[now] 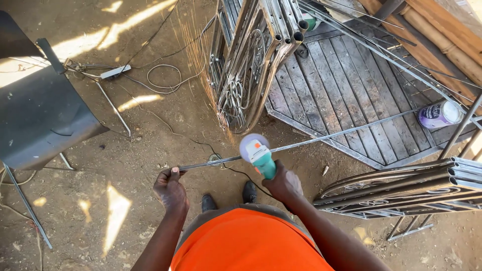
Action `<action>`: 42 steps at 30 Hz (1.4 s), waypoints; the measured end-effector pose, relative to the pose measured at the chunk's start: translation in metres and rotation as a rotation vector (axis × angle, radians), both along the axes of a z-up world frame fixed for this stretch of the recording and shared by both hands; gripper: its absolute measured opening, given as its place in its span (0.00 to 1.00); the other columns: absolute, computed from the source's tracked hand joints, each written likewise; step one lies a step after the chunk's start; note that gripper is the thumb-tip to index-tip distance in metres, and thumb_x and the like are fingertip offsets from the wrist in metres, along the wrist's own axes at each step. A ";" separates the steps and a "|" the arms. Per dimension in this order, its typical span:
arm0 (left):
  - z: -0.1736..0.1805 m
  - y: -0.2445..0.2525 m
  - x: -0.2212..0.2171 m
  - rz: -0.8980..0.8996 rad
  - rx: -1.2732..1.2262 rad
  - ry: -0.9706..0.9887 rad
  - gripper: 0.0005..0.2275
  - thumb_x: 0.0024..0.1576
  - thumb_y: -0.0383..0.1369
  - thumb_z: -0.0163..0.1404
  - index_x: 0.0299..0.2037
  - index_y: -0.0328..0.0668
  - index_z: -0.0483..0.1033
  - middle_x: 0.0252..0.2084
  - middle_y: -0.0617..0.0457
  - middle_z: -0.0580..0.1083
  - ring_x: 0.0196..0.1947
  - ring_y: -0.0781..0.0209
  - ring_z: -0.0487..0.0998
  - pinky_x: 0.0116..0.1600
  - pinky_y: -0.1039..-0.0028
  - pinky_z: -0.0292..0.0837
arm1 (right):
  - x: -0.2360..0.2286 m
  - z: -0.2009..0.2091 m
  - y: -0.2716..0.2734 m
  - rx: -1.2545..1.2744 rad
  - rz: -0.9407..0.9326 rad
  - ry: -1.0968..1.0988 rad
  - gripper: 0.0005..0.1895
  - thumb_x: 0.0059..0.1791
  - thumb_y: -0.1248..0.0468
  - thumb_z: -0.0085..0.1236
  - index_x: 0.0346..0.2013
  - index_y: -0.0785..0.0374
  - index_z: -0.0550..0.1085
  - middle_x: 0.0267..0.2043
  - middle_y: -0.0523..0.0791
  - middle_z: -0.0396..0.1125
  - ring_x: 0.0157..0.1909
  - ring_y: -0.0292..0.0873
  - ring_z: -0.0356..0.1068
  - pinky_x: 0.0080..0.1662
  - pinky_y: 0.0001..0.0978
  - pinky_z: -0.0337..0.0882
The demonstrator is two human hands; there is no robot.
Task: Using a handheld angle grinder to smooth the surface of long metal rods.
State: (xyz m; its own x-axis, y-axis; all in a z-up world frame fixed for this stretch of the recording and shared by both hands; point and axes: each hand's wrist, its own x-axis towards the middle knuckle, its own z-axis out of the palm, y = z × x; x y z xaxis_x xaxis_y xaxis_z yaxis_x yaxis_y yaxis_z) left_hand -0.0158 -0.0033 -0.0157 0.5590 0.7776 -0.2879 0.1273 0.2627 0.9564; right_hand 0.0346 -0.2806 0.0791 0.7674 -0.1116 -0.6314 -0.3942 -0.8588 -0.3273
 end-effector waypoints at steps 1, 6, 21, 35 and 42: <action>-0.002 0.000 0.000 -0.004 0.000 -0.008 0.04 0.61 0.21 0.51 0.35 0.35 0.77 0.29 0.44 0.78 0.33 0.63 0.79 0.52 0.72 0.68 | 0.001 0.002 -0.004 -0.016 -0.019 0.009 0.31 0.41 0.50 0.63 0.57 0.51 0.69 0.52 0.56 0.73 0.58 0.62 0.73 0.58 0.55 0.71; -0.008 0.000 -0.001 0.008 0.022 -0.016 0.04 0.61 0.20 0.51 0.35 0.35 0.78 0.29 0.44 0.78 0.33 0.61 0.80 0.53 0.71 0.69 | 0.011 -0.046 -0.054 -0.110 -0.062 0.007 0.34 0.40 0.48 0.63 0.59 0.50 0.69 0.53 0.56 0.74 0.60 0.60 0.72 0.59 0.54 0.71; 0.001 -0.005 0.000 -0.032 0.036 -0.063 0.04 0.61 0.20 0.51 0.34 0.34 0.77 0.28 0.44 0.77 0.32 0.62 0.77 0.52 0.71 0.68 | 0.002 -0.044 -0.048 -0.080 -0.071 -0.013 0.31 0.41 0.50 0.64 0.57 0.51 0.68 0.52 0.56 0.74 0.59 0.61 0.73 0.59 0.54 0.71; 0.002 -0.005 -0.010 -0.012 0.025 -0.026 0.04 0.62 0.21 0.51 0.35 0.36 0.77 0.28 0.45 0.78 0.33 0.63 0.78 0.51 0.73 0.67 | -0.022 0.001 0.014 0.055 0.050 -0.034 0.31 0.40 0.48 0.62 0.55 0.50 0.68 0.49 0.55 0.74 0.55 0.63 0.74 0.55 0.56 0.72; 0.014 -0.007 -0.014 0.014 0.027 -0.016 0.04 0.60 0.20 0.52 0.34 0.36 0.78 0.28 0.45 0.78 0.32 0.63 0.79 0.49 0.74 0.69 | -0.007 -0.046 -0.061 -0.175 -0.055 0.003 0.33 0.41 0.48 0.63 0.58 0.51 0.66 0.53 0.55 0.74 0.59 0.59 0.73 0.58 0.53 0.72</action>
